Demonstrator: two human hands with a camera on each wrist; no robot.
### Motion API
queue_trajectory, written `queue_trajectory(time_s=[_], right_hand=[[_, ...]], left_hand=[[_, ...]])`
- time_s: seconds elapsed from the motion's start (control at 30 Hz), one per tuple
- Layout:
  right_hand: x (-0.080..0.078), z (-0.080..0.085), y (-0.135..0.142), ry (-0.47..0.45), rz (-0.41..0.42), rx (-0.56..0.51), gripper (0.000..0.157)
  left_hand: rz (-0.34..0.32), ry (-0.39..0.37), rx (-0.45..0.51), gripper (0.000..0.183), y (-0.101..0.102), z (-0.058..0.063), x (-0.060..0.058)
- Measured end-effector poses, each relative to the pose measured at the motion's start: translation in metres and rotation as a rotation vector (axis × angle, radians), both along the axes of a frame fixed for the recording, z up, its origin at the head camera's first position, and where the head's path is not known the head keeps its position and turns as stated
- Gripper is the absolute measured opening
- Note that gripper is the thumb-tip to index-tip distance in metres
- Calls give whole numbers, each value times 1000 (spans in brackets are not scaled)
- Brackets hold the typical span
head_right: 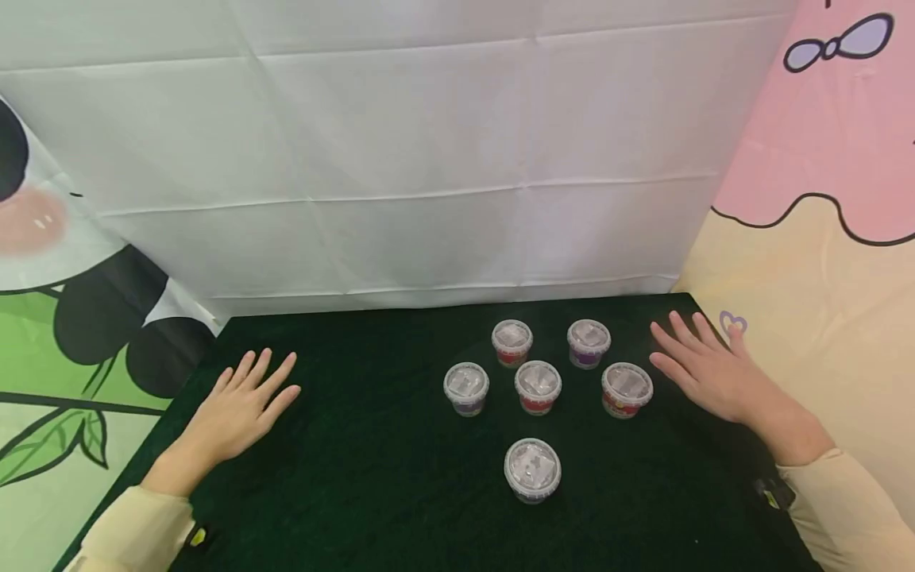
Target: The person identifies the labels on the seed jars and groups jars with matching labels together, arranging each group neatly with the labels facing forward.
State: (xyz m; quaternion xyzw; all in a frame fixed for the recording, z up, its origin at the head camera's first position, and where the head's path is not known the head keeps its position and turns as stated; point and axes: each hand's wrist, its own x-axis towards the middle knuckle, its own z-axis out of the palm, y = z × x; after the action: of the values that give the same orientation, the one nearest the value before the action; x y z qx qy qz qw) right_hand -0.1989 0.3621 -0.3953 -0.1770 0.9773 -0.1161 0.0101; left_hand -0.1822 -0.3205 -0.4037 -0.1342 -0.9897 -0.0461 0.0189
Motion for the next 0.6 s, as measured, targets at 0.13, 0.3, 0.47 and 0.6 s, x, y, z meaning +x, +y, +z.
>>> queue_trajectory(time_s=[0.13, 0.3, 0.47, 0.6], right_hand=[[2, 8, -8, 16, 27, -37, 62], [2, 16, -20, 20, 55, -92, 62], [3, 22, -30, 0, 79, -171, 62], [4, 26, -39, -54, 108, -281, 61]], left_hand=[[-24, 9, 3, 69, 14, 4, -2], [-72, 37, 8, 68, 36, 9, -4], [-126, 43, 17, 68, 60, 15, -9], [-191, 21, 68, 67, 85, 20, -9]])
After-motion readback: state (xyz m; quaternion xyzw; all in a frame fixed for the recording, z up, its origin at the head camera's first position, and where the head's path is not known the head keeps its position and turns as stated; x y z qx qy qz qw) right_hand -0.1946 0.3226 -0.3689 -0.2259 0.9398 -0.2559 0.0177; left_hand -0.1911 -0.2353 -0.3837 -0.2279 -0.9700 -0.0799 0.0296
